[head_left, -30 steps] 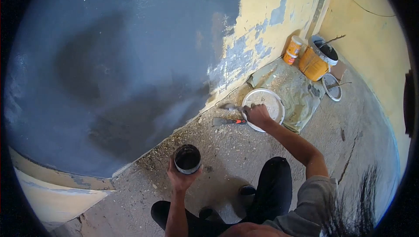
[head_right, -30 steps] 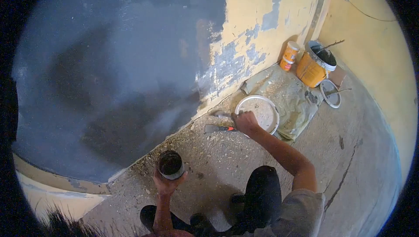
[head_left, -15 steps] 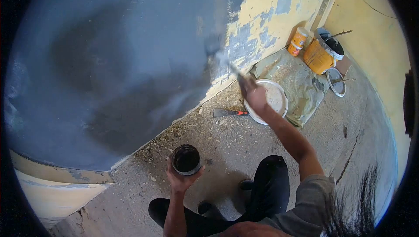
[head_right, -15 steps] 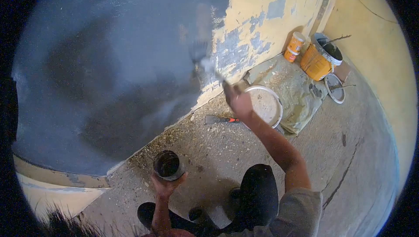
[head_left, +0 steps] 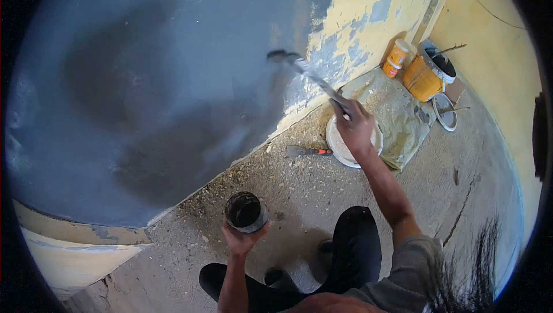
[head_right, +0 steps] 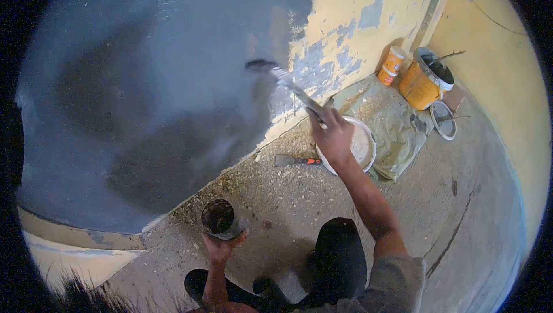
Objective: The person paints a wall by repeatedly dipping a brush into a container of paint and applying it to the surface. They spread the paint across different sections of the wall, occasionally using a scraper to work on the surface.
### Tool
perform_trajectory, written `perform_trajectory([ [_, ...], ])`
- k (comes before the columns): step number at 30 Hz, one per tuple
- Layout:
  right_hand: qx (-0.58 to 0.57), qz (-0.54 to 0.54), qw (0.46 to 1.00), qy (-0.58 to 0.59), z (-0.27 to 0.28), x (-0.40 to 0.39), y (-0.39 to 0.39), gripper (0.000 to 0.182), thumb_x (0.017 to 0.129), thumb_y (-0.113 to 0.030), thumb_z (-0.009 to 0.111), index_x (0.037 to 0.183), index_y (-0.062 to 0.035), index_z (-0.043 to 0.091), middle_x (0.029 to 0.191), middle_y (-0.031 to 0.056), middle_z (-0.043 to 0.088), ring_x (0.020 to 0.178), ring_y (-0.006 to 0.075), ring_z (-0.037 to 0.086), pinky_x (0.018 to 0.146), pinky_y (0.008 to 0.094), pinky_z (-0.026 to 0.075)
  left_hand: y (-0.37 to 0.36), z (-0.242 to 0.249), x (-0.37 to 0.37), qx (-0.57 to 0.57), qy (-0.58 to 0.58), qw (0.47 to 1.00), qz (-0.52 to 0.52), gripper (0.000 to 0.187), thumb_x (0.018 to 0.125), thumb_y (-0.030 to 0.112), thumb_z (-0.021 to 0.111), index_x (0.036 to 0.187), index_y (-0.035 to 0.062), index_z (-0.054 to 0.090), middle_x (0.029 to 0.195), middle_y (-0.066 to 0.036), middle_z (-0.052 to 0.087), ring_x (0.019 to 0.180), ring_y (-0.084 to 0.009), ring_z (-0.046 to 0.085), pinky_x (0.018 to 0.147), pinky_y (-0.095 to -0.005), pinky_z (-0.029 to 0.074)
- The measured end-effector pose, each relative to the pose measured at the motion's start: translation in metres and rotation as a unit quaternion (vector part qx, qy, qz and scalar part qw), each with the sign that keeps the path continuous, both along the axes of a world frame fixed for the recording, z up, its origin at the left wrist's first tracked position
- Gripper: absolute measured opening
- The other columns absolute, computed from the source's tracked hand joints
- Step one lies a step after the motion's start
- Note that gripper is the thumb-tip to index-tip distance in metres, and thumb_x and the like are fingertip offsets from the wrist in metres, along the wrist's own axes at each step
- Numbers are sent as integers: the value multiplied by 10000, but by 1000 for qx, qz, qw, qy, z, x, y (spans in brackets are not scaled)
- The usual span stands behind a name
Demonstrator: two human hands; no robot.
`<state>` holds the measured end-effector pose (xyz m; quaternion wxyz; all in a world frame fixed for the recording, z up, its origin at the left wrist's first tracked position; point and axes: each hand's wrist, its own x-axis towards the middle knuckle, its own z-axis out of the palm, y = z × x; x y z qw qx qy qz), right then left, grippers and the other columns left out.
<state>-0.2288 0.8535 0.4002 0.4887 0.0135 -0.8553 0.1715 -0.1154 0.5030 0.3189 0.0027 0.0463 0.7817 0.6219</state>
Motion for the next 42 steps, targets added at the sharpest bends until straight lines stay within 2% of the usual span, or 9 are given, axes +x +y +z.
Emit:
perform_trajectory([
  [5,-190,-15,981,41,-70,31,0,166,806,-32,779,946,-36,690,758,122,684,603,159,678,501,269,484,-5,-1,-2,-36,22,999,-4,655,559,220,939,1101,25,627,1021,-79,701,909,-193,685,842,-353,549],
  [12,50,75,975,-202,-119,34,5,173,792,-116,737,952,-113,673,759,109,673,618,275,672,501,390,525,-6,-8,-5,-20,-1,1000,12,813,556,261,961,1199,7,534,1103,-114,658,991,-232,655,871,-380,535],
  [16,70,-27,994,-81,-14,-11,16,195,815,-128,743,986,-92,657,747,112,670,614,283,670,486,368,511,8,-2,-17,57,286,955,46,735,558,247,949,1162,24,594,1018,-102,703,923,-218,695,832,-359,557],
  [21,-289,0,955,64,163,6,-2,164,939,-118,649,1028,11,600,628,46,522,571,60,462,505,259,397,4,39,-24,-11,181,983,0,728,542,236,948,1151,45,599,1017,-99,697,919,-237,691,831,-367,553],
  [26,-460,136,875,-66,268,90,-28,618,960,-52,536,1481,-105,208,686,18,535,540,66,477,469,229,398,21,204,-7,46,127,991,20,729,529,227,952,1143,50,600,1020,-89,693,904,-238,682,840,-374,547],
  [35,-653,172,627,-387,408,204,-14,358,936,-316,628,1044,25,637,894,139,724,659,196,718,453,259,462,0,428,15,262,-98,960,32,754,570,194,950,1194,35,558,1084,-68,631,968,-211,615,875,-376,517],
  [38,-485,168,666,-542,468,228,-14,408,900,-369,694,1010,20,638,811,105,718,632,199,713,449,270,472,10,560,33,88,31,994,62,789,570,184,949,1224,36,532,1069,-60,618,949,-209,607,871,-380,518],
  [40,-490,141,685,-521,516,246,-19,368,857,-370,754,820,-25,631,732,86,706,530,182,670,468,332,489,2,565,27,399,-138,907,3,818,571,162,946,1247,32,504,1084,-70,613,971,-230,605,882,-407,515],
  [42,-402,96,727,-548,559,260,-18,335,881,-329,735,781,-24,637,698,81,690,553,175,675,502,354,505,4,588,29,303,-47,952,2,787,650,143,882,1301,73,445,1137,-113,582,988,-266,607,856,-449,526],
])
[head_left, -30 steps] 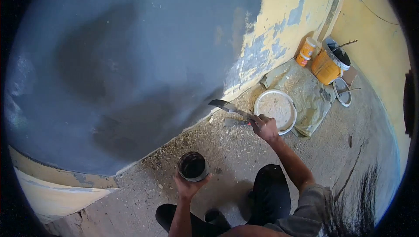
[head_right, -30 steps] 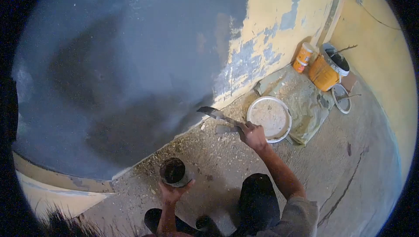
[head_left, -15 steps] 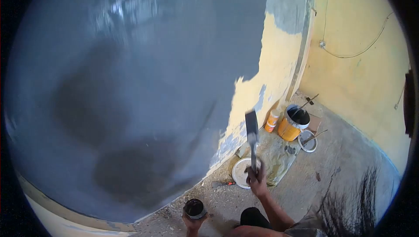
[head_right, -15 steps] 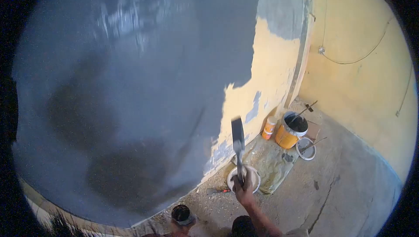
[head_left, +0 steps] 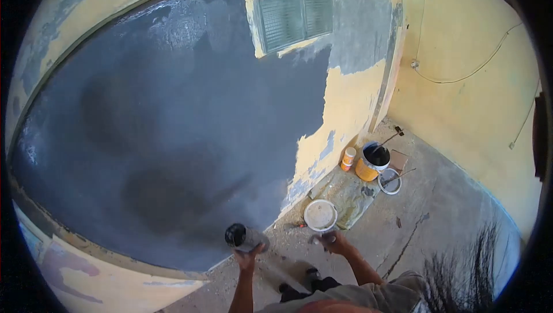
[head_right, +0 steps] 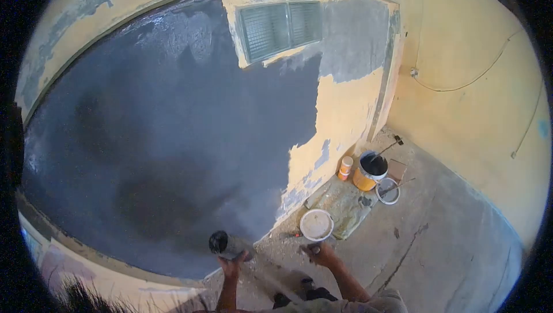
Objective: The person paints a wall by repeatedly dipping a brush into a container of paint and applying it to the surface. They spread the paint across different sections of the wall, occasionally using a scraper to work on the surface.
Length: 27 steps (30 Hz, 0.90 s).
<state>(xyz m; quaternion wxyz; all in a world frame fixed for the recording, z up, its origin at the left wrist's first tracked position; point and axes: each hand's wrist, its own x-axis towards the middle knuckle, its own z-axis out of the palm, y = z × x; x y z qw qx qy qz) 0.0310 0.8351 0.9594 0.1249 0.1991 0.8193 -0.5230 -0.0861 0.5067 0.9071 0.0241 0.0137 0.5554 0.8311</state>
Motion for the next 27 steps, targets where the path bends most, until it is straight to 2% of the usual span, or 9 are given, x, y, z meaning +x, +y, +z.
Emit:
perform_trajectory([
  [1,34,-12,989,142,8,7,-4,322,931,-342,659,881,-24,676,724,127,697,589,191,682,553,380,517,-2,2,2,-104,93,990,18,761,729,124,819,1355,114,386,1189,-156,552,1004,-303,610,829,-491,536],
  [2,31,-8,990,135,23,12,-6,322,931,-342,659,881,-24,676,724,127,697,589,191,682,553,380,517,-7,-30,-4,-107,86,990,21,761,729,124,819,1355,114,386,1189,-156,552,1004,-303,610,829,-491,536],
  [4,128,-44,974,180,55,18,-9,302,963,-315,604,926,-31,702,678,67,661,578,137,621,570,339,498,-18,-109,-11,-191,-5,963,189,775,666,-2,810,1322,110,414,1166,-112,549,1025,-280,581,894,-472,503],
  [5,126,-41,976,172,64,21,-11,302,963,-315,604,926,-31,702,678,67,661,578,137,621,570,339,498,-17,-80,15,-195,-13,962,190,775,666,-2,810,1322,110,414,1166,-112,549,1025,-280,581,894,-472,503],
  [7,106,-109,958,242,77,24,-15,299,976,-277,579,982,-3,696,684,83,657,587,131,601,569,340,488,24,41,40,97,-45,986,128,717,653,16,799,1271,99,445,1176,-65,525,1057,-251,553,952,-434,464],
  [11,88,-60,963,249,134,38,-25,294,979,-273,574,1048,-11,689,776,229,672,654,261,676,621,361,510,16,41,57,109,-26,992,56,715,658,11,774,1279,109,435,1221,-43,498,1107,-240,524,990,-402,427],
  [16,6,-138,967,212,154,47,-35,335,988,-257,566,941,55,681,681,91,655,546,116,540,528,296,453,4,43,78,80,-69,994,-5,894,565,-27,846,1336,102,411,1237,-65,525,1170,-254,510,1030,-423,414],
  [22,-208,-223,895,325,166,53,-58,244,968,-206,574,862,5,631,674,80,639,518,119,561,454,257,408,-20,58,94,98,-27,988,-115,786,645,-92,703,1345,114,413,1242,-71,529,1208,-275,502,1015,-420,454],
  [27,-271,-263,846,377,160,57,-78,166,942,-174,583,898,-14,572,662,72,593,503,139,556,428,273,390,-37,63,92,85,-45,986,-138,830,584,-99,800,1320,83,463,1230,-66,568,1167,-241,548,1005,-409,474],
])
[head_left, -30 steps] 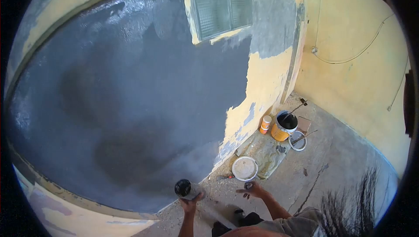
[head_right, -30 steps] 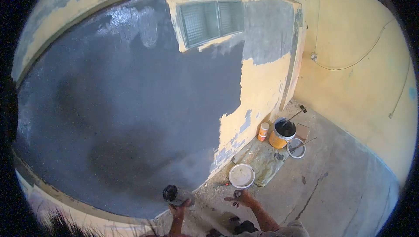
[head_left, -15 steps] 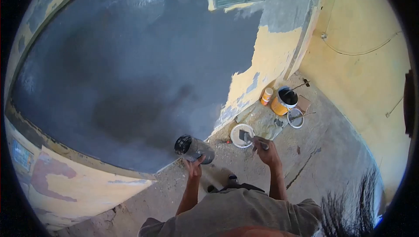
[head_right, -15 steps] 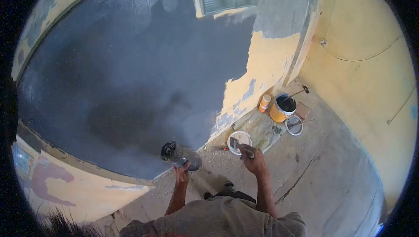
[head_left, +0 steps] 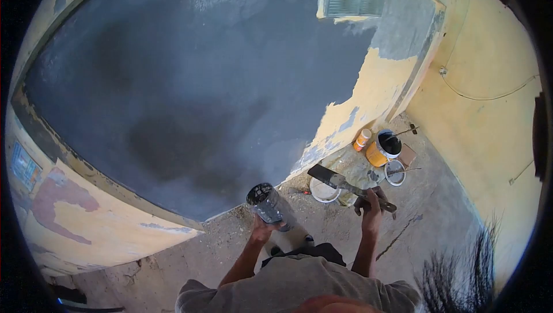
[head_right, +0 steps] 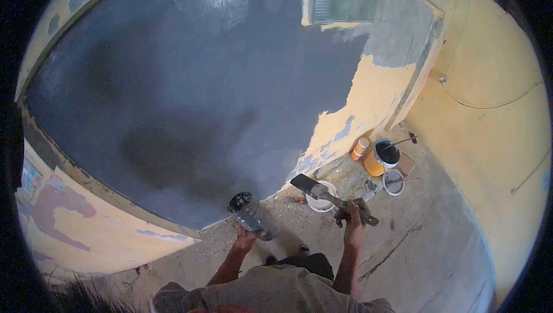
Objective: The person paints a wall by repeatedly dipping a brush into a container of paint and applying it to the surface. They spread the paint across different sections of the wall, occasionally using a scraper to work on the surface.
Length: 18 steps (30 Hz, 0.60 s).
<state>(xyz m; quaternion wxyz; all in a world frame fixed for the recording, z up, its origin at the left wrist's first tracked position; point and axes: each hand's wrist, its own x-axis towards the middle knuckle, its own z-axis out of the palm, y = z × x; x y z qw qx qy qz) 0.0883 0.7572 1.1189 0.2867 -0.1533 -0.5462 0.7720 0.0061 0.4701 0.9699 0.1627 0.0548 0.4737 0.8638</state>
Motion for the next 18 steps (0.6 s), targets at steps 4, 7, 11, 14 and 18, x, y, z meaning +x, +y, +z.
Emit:
perform_trajectory([
  [4,8,-59,998,23,2,0,-18,197,943,-228,528,982,-38,565,635,41,526,463,124,483,399,270,351,-8,22,-4,-9,2,999,-38,796,529,-32,903,1243,42,560,1180,-67,630,1098,-190,601,981,-373,489],
  [7,-2,-48,998,46,16,-3,-25,257,938,-252,496,1089,-55,567,702,32,551,479,125,480,404,260,338,-14,27,-7,-39,53,997,-30,794,521,23,930,1231,24,573,1157,-65,649,1074,-187,615,991,-375,481],
  [11,-36,-8,998,59,11,-14,-3,272,936,-336,479,1085,-125,565,697,16,545,500,117,459,429,242,291,-21,33,2,-127,132,983,7,874,559,35,926,1313,70,487,1240,-67,594,1148,-229,579,1002,-410,494],
  [14,-101,-18,992,74,10,-29,21,331,933,-324,537,1163,-86,557,823,18,594,674,104,561,557,238,417,-24,31,16,-174,124,976,35,902,536,114,958,1310,66,499,1231,-70,606,1142,-215,582,998,-400,492],
  [18,382,-222,876,193,22,-69,21,346,921,-328,570,1179,-98,561,931,9,586,808,107,565,636,234,438,-26,46,33,-232,136,958,101,920,533,153,964,1316,45,494,1253,-84,609,1160,-213,578,1008,-399,476],
])
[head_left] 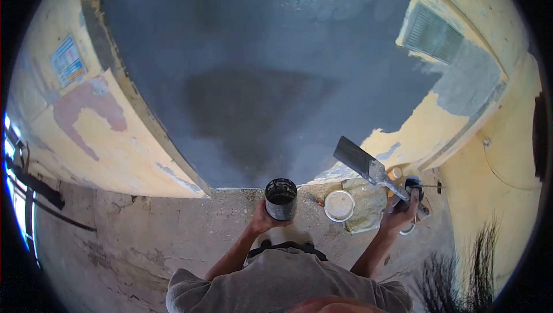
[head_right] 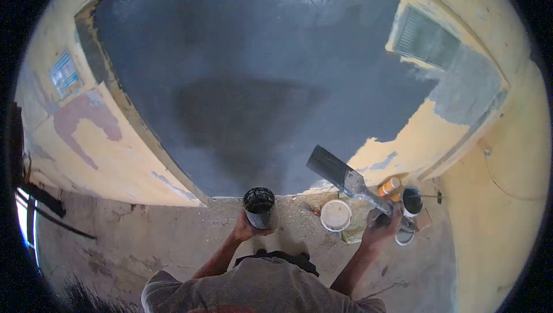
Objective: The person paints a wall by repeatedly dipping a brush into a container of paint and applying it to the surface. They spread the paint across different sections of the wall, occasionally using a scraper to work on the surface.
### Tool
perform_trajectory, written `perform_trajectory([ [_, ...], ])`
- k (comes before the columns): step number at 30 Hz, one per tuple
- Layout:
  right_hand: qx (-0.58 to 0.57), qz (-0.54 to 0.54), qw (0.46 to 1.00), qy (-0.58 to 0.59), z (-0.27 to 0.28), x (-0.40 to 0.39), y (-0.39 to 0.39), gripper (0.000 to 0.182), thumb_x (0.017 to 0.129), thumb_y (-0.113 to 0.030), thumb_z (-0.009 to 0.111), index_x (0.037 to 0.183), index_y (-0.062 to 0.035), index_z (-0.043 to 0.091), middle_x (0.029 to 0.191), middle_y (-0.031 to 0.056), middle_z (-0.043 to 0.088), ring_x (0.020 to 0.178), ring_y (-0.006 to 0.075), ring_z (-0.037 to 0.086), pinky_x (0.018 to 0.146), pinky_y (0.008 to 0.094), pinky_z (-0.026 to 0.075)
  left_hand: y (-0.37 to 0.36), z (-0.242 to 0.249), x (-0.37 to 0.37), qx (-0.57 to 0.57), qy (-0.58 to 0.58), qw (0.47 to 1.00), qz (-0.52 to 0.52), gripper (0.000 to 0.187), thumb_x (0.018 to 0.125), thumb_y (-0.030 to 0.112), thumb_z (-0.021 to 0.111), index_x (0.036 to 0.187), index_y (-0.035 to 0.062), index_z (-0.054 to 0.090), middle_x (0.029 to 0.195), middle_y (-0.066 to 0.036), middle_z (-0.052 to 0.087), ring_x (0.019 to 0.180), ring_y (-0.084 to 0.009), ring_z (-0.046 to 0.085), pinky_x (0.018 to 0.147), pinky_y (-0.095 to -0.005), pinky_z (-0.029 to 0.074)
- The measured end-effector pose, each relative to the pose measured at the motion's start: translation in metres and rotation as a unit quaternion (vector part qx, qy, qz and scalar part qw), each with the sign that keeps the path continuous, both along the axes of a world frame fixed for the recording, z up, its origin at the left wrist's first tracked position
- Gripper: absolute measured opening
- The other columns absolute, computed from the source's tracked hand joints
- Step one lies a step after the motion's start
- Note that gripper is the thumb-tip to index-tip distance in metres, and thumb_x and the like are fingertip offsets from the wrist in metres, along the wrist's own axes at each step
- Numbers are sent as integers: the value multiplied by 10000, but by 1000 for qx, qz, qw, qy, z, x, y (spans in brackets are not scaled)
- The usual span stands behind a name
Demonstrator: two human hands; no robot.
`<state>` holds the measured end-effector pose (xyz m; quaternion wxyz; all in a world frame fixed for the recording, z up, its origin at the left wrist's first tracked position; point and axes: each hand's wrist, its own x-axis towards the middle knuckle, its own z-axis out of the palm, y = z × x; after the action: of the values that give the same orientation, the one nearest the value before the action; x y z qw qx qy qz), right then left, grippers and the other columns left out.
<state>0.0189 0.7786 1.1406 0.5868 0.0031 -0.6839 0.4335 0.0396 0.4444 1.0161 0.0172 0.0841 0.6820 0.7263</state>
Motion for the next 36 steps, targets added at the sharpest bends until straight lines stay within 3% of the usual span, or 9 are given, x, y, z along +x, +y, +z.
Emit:
perform_trajectory([
  [1,-1,13,1000,1,9,1,6,346,921,-328,570,1179,-98,561,931,9,586,808,107,565,636,234,438,2,3,2,-10,26,999,14,926,534,160,964,1319,40,489,1262,-90,608,1169,-215,576,1017,-399,468],
  [2,-218,210,952,-51,20,3,13,328,915,-307,582,1162,-92,566,937,14,578,831,113,562,647,240,444,2,2,5,-11,28,999,27,926,534,160,964,1319,40,489,1262,-90,608,1169,-215,576,1017,-399,468],
  [3,-414,386,818,-103,29,2,13,311,909,-286,595,1146,-87,572,943,19,570,855,119,559,659,247,450,0,-2,7,-34,45,998,42,942,530,181,964,1326,37,481,1267,-99,607,1176,-220,575,1026,-402,460],
  [4,-434,234,869,-39,29,-13,-6,239,917,-235,590,1071,-53,574,888,31,586,753,127,572,598,265,469,0,-3,10,-57,60,995,57,959,527,201,964,1333,35,473,1272,-109,605,1183,-224,574,1034,-406,453],
  [8,-433,375,811,-117,44,-29,-13,237,834,-247,661,1016,-108,597,839,-7,575,683,104,539,512,257,408,12,18,26,-137,40,982,126,942,510,203,935,1316,47,475,1212,-133,631,1168,-268,595,1020,-405,466],
  [9,-485,303,818,-71,48,-39,-30,232,821,-212,679,1014,-106,605,816,12,575,613,113,536,457,262,390,15,14,29,-158,40,977,140,941,505,200,927,1316,53,473,1210,-143,627,1171,-284,592,1018,-416,468],
  [12,-304,425,827,-206,47,-42,-21,162,862,-204,649,835,-93,534,635,15,518,372,107,433,331,252,303,27,9,35,-203,40,964,170,951,489,190,912,1321,64,468,1212,-158,614,1173,-315,585,1007,-436,473],
  [25,118,626,636,-436,6,-65,-6,229,931,-240,645,821,-40,623,562,18,560,497,86,541,466,281,409,109,16,53,-301,8,929,215,902,518,213,875,1323,117,480,1225,-128,588,1154,-357,572,967,-462,492],
  [36,148,623,621,-451,11,-40,42,209,937,-217,648,850,-28,638,588,20,595,519,90,553,493,279,423,176,14,49,-317,54,929,183,902,536,210,879,1332,101,468,1254,-135,575,1183,-363,553,970,-466,483],
])
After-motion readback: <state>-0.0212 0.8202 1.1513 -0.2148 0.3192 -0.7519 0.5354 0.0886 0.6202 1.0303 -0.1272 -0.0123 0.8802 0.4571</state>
